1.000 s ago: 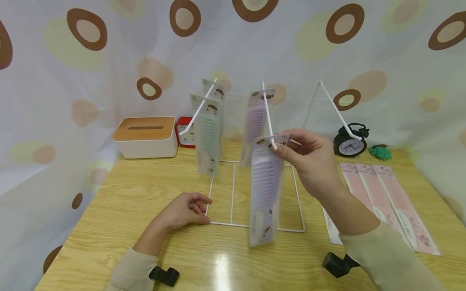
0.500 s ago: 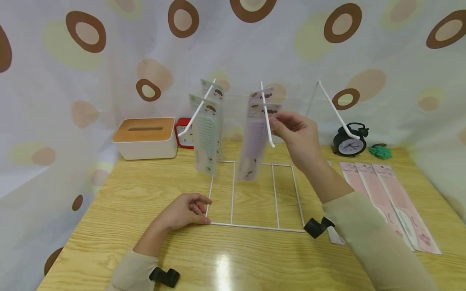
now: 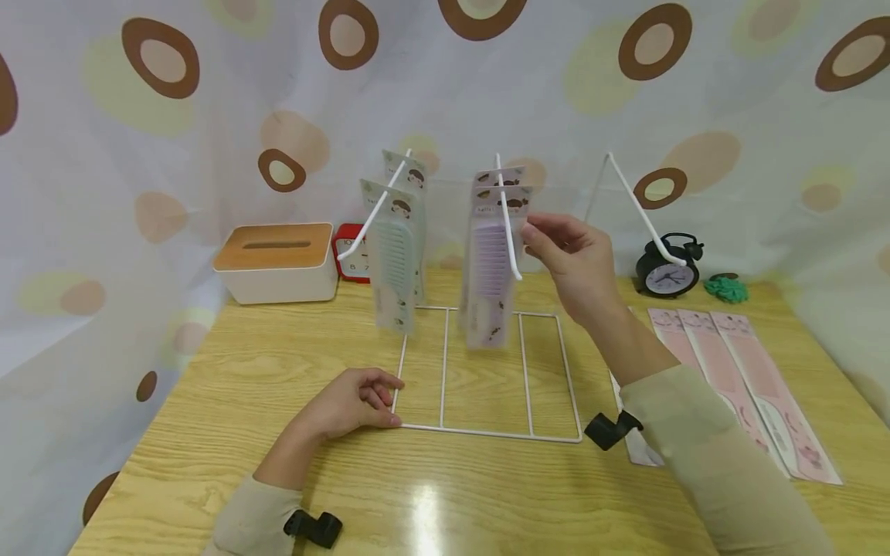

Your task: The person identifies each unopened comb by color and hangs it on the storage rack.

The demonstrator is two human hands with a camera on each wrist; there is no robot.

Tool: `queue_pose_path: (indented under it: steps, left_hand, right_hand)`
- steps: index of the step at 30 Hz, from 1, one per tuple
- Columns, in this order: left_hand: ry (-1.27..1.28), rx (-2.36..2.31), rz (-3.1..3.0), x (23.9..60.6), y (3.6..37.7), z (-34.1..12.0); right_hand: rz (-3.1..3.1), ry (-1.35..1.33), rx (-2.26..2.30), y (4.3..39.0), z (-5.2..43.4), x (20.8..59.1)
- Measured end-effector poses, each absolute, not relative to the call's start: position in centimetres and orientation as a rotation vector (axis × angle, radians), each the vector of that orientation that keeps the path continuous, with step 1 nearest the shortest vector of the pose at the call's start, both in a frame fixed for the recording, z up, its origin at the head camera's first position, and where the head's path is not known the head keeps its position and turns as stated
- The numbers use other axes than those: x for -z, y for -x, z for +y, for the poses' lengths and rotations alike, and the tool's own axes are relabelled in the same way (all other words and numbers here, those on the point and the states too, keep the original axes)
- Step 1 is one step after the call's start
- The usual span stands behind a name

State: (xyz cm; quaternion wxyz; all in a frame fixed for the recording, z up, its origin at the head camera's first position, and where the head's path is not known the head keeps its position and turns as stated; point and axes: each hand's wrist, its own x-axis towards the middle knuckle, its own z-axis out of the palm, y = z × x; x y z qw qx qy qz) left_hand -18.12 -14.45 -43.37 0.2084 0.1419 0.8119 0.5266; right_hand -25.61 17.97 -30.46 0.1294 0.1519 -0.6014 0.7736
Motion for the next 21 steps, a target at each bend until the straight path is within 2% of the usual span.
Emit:
queue_pose_path:
  steps: [6,12,21]
  left_hand:
    - [-0.397,-1.463,2.267,43.4,18.2,-14.5]
    - [-0.401,-1.453,2.274,43.3,18.2,-14.6]
    - [-0.408,-1.447,2.271,43.3,18.2,-14.5]
  right_hand:
    - [-1.961,-0.469,-2.081,25.0,21.1,32.1]
    - [-2.340,-0.280,-1.906,24.8,26.2,34.9]
    - [-2.803,-0.070,-1.408,26.0,33.2,39.4]
